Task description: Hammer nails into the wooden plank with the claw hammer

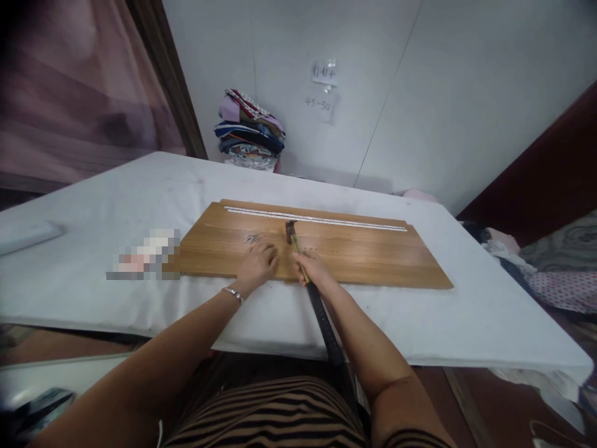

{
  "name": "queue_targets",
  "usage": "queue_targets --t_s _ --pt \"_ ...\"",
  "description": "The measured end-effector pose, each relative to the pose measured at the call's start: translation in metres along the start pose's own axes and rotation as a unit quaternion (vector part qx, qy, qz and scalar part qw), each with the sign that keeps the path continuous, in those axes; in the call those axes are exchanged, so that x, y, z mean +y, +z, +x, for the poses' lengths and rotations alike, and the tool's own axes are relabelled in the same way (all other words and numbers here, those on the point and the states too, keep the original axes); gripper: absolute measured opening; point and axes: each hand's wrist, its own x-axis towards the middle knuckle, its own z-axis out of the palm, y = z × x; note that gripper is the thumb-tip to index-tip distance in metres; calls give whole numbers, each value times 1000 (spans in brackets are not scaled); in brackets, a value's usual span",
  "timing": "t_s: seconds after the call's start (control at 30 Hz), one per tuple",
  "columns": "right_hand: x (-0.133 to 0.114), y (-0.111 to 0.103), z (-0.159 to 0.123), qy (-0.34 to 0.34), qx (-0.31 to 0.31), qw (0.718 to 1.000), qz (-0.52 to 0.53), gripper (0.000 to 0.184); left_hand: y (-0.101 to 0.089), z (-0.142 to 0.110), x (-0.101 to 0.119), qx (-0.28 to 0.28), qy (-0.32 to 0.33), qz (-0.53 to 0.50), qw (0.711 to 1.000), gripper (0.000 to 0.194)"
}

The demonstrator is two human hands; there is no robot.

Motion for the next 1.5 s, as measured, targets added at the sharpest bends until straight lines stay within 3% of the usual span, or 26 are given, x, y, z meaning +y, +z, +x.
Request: queue_targets --t_s 1.5 --pt "5 -1 5 4 -2 1000 9 32 -5 -2 3 -9 -13 6 1000 25"
